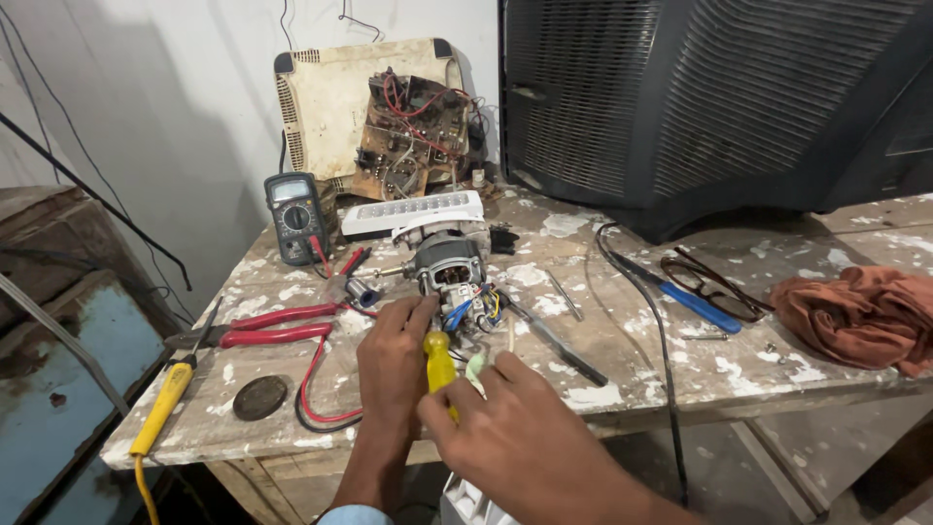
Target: The person uses a yellow-handled screwdriver to loosen and tighten screws on a small motor or pump assembly. They repeatedly reposition the device and adjust the screwdriver to access different fasteners on the component.
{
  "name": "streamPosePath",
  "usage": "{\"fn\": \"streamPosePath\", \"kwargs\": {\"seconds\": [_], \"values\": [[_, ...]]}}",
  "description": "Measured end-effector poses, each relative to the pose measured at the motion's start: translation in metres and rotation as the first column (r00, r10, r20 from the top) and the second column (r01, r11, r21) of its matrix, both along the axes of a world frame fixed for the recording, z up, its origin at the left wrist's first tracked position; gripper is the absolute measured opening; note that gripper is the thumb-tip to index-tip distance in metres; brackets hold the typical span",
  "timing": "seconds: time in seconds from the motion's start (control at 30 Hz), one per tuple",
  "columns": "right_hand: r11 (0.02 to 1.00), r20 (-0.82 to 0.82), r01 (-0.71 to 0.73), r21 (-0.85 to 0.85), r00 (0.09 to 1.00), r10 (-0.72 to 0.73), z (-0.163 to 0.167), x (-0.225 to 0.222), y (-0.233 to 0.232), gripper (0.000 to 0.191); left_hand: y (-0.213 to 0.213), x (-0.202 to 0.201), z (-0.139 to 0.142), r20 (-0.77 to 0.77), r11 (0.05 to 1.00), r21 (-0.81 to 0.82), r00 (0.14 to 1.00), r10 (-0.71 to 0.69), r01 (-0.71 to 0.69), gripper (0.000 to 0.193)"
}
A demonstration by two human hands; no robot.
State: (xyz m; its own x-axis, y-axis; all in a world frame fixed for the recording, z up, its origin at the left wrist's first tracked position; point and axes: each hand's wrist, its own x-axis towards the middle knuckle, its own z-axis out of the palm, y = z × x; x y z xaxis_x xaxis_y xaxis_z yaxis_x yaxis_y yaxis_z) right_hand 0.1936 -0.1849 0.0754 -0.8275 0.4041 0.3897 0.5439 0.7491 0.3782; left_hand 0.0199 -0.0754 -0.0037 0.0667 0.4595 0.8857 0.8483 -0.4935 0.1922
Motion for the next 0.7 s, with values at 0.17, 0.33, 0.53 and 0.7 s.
{"fn": "streamPosePath", "kwargs": {"seconds": [0.17,0.33,0.53,0.7], "values": [[0.968,0.027,0.193,-0.162,0.981,-0.191,-0.003,-0.003,0.002,0.034,-0.004,0.002,0.005,0.024,1.0,0.017,1.0,0.018,-0.019,0.042],[0.995,0.029,0.082,0.049,0.996,-0.083,-0.008,0.002,0.006,0.016,-0.007,0.0,0.005,0.0,0.999,-0.037,1.0,0.02,-0.02,0.047],[0.99,-0.056,-0.086,0.116,0.994,0.093,-0.001,0.007,0.006,0.048,0.0,-0.003,0.001,-0.013,0.999,-0.025,0.999,0.039,-0.039,0.043],[0.985,0.05,-0.162,0.052,0.986,0.159,0.007,0.003,0.003,0.029,-0.001,-0.001,0.001,0.005,0.999,-0.036,0.999,0.039,-0.039,0.044]]}}
